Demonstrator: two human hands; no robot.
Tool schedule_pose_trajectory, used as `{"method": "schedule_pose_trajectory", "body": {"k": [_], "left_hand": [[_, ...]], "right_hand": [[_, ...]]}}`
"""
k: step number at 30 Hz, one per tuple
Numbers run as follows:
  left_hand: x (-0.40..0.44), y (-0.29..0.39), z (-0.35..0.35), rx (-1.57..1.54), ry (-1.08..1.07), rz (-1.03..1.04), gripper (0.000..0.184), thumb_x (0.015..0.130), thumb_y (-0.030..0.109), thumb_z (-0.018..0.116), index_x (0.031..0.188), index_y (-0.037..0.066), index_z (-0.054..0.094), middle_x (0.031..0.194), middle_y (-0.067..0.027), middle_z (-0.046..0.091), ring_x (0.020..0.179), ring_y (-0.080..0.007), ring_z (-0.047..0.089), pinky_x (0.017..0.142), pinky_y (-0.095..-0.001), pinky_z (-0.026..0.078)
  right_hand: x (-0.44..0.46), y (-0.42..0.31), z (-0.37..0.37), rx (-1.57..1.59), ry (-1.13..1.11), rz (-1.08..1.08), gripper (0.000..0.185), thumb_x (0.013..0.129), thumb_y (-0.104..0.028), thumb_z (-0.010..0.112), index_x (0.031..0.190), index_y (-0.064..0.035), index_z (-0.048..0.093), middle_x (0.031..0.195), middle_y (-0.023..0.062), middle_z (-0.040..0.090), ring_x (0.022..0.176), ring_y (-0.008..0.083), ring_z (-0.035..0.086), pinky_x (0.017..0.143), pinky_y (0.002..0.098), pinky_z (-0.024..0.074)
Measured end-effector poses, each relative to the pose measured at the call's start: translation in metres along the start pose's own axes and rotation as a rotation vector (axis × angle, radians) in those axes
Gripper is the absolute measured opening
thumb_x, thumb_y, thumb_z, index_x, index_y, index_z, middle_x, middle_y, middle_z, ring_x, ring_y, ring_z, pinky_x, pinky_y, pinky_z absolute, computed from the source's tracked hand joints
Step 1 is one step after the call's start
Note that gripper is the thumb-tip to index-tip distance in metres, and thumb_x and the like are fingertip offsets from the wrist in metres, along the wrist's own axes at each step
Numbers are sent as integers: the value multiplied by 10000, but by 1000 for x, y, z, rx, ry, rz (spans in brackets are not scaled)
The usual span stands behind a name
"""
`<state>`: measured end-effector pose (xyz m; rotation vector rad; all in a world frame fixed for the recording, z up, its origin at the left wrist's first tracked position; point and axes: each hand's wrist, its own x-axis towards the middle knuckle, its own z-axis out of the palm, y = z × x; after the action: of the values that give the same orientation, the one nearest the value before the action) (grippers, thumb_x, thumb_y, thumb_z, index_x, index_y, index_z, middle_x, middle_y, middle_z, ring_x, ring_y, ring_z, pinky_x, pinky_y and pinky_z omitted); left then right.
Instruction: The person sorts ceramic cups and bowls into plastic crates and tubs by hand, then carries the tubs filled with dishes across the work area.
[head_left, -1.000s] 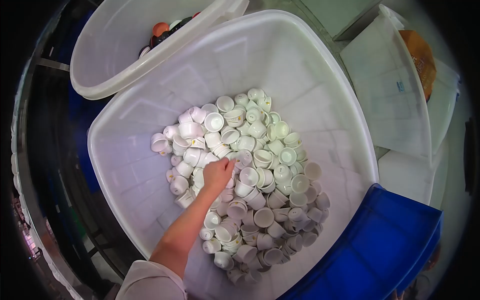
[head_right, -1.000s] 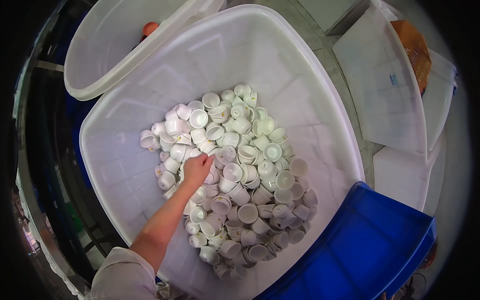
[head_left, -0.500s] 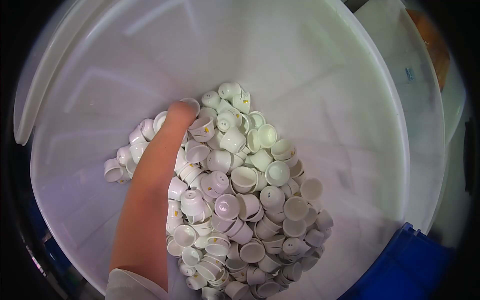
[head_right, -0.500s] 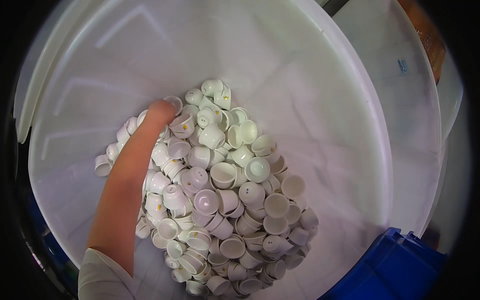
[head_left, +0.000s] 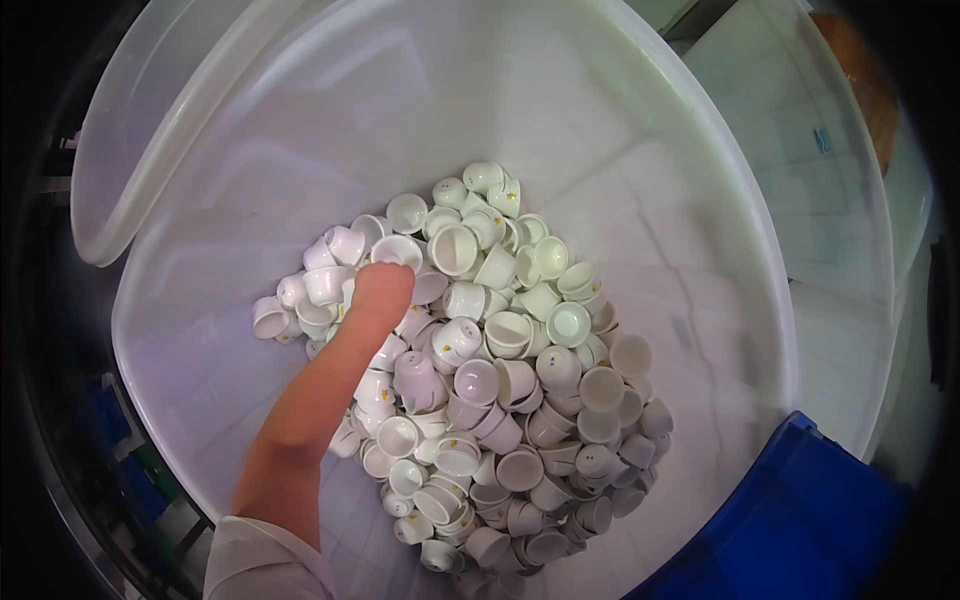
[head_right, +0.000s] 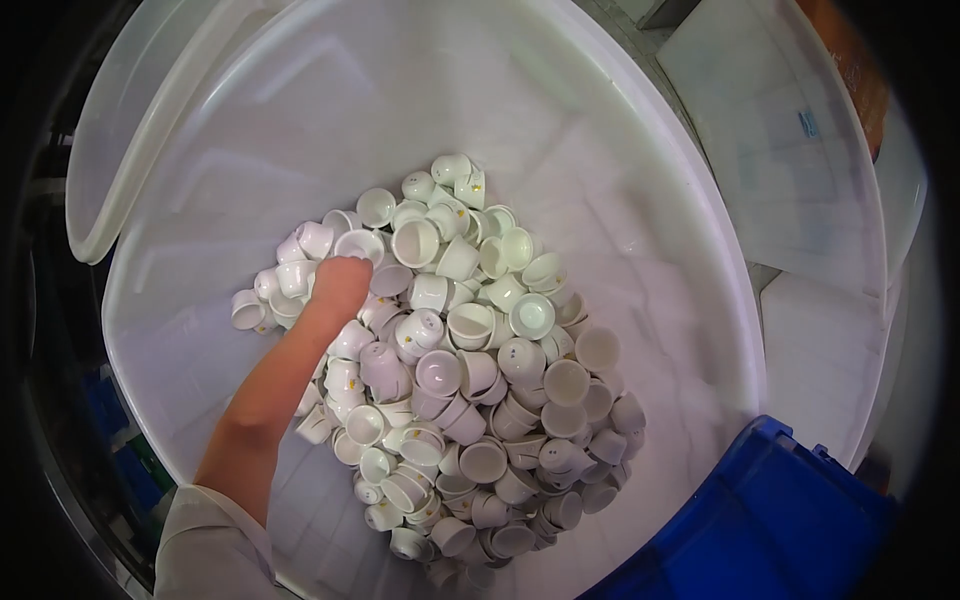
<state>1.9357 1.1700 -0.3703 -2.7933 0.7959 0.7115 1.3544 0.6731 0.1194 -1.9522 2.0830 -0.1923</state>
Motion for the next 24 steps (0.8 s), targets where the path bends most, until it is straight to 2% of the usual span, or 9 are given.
{"method": "schedule_pose_trajectory", "body": {"k": [4, 7, 12, 15, 17, 20, 21, 22, 24], "left_hand": [[-136, 27, -7, -214, 4, 76, 129, 845, 130, 560, 914, 53, 638, 834, -114, 666, 725, -291, 684, 619, -411, 547], [-224, 50, -13, -602, -55, -39, 252, 870, 330, 614, 841, 84, 660, 753, -127, 670, 689, -337, 649, 609, -462, 497], [-366, 98, -116, -1251, 182, -122, 192, 873, 271, 693, 899, 80, 691, 676, -79, 626, 516, -201, 573, 480, -329, 425], [-419, 120, -204, -1427, 551, 270, 176, 834, 134, 723, 918, 6, 635, 795, -105, 642, 540, -208, 589, 472, -300, 435], [-448, 143, -261, -1359, 796, 555, 246, 778, 190, 759, 923, 40, 630, 904, -77, 642, 564, -180, 592, 487, -318, 449], [-492, 207, -318, -1342, 1035, 1045, 184, 787, 224, 641, 835, 48, 619, 777, -40, 554, 491, -156, 510, 488, -318, 411], [-505, 209, -342, -1259, 856, 1223, 227, 896, 285, 597, 763, 102, 611, 747, -38, 592, 592, -209, 600, 528, -336, 469], [-511, 246, -342, -1376, 1034, 1204, 263, 888, 276, 597, 673, 152, 512, 654, 4, 478, 512, -148, 542, 446, -319, 408], [-529, 284, -327, -1114, 865, 1354, 169, 889, 220, 619, 798, 79, 629, 754, -18, 588, 605, -180, 592, 537, -320, 468]], "right_hand": [[-3, 14, -20, 2, -29, -29, 493, 824, -104, 753, 1264, 29, 575, 1187, 150, 624, 1018, 272, 573, 874, 413, 492], [-3, 24, -35, -1, -61, -69, 493, 822, -100, 755, 1263, 30, 577, 1185, 150, 625, 1018, 270, 573, 873, 414, 493], [-13, 31, -59, -37, -127, -156, 495, 841, -102, 729, 1279, 55, 560, 1193, 169, 623, 1014, 271, 583, 875, 407, 499], [-10, 44, -71, 4, -154, -181, 480, 851, -107, 715, 1275, 55, 561, 1179, 155, 627, 1001, 260, 587, 870, 388, 494], [-3, 59, -77, 44, -178, -201, 470, 858, -110, 706, 1273, 56, 561, 1170, 146, 629, 991, 252, 590, 867, 375, 490], [15, 80, -85, 107, -223, -227, 456, 868, -115, 693, 1270, 56, 561, 1156, 133, 634, 977, 241, 594, 863, 356, 485], [25, 88, -84, 127, -244, -241, 451, 872, -116, 688, 1269, 56, 561, 1151, 128, 635, 973, 237, 595, 861, 350, 484], [37, 96, -84, 151, -262, -254, 446, 875, -118, 684, 1268, 56, 561, 1147, 124, 636, 968, 233, 597, 860, 344, 482], [70, 115, -86, 191, -305, -287, 437, 882, -121, 675, 1265, 57, 562, 1138, 115, 639, 959, 226, 600, 857, 331, 478]]}}
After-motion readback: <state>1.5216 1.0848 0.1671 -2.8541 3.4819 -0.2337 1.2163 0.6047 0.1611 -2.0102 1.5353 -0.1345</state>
